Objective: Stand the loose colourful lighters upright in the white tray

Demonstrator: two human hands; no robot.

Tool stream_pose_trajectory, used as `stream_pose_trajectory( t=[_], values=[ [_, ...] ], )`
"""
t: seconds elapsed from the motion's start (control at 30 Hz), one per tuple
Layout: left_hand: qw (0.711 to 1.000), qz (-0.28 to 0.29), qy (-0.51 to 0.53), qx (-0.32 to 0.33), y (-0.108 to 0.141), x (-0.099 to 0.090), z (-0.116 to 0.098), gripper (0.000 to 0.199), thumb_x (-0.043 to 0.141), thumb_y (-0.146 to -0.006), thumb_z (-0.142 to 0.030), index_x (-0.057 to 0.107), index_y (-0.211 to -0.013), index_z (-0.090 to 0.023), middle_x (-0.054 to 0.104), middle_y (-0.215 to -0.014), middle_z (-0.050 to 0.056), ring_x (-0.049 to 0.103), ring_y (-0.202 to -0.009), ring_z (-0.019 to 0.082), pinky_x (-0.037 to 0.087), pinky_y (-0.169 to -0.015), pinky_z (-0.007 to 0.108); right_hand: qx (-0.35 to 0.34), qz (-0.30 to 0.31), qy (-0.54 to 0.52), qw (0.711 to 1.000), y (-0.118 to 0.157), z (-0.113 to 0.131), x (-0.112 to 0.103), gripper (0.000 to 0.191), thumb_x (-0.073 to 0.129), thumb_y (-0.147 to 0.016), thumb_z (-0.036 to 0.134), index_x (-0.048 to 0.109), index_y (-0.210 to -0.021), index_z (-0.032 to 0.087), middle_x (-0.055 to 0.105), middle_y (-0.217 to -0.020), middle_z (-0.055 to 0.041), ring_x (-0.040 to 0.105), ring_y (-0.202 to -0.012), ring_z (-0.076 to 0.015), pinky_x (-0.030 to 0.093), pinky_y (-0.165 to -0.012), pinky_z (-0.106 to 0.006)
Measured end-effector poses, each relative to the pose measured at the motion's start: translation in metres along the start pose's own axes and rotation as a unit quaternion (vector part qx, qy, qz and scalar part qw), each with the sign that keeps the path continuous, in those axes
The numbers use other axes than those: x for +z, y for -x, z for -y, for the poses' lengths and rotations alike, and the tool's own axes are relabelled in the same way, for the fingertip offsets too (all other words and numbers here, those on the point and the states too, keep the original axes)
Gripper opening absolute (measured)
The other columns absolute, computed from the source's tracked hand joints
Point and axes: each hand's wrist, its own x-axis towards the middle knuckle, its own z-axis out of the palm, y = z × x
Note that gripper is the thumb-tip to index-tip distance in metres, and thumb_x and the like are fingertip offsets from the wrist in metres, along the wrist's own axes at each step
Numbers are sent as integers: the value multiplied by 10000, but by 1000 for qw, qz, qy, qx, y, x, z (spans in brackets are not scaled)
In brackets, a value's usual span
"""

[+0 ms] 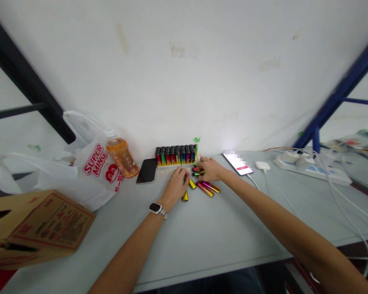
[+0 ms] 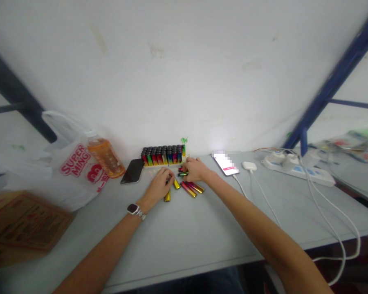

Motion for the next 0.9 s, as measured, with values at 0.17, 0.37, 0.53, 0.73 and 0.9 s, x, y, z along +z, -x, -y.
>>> stream_pose_trajectory(
  t=[0.17,0.37,0.53,0.73,0.9],
  values=[
    [1000,4,-9,-15,1,-2,-1,110,479,-973,-211,575,-923,-191,562,-997,63,598,-910,206,524,-880,377,19,-75,-141,987,-3,6,5,128,537,-888,320,545,-895,193,647,-957,-101,621,-922,-251,453,-876,-400],
    [999,14,-30,-16,3,-4,-4,109,507,-967,-244,596,-958,-181,570,-1019,72,610,-923,224,524,-877,394,99,-224,-655,714,7,38,10,295,583,-834,439,350,-898,270,608,-659,73,575,-524,-137,448,-511,-239],
    [998,18,-54,-15,3,-4,-7,123,528,-964,-271,610,-976,-180,580,-1030,75,617,-939,235,518,-876,398,132,-137,-804,563,18,53,1,403,635,-773,562,403,-731,236,253,-451,140,131,-360,-45,96,-360,-185],
    [998,22,-65,-10,2,-4,-8,138,531,-967,-287,621,-969,-181,584,-1028,74,620,-938,233,515,-858,383,210,-160,-806,529,23,56,0,496,342,-928,537,239,-538,249,157,-415,96,89,-353,-64,54,-342,-225],
    [998,19,-66,-4,3,-4,-7,144,531,-969,-299,627,-971,-192,584,-1031,69,619,-943,226,512,-862,375,232,-211,-778,544,21,61,5,440,295,-941,434,268,-544,245,177,-427,84,104,-353,-73,79,-334,-217]
  ],
)
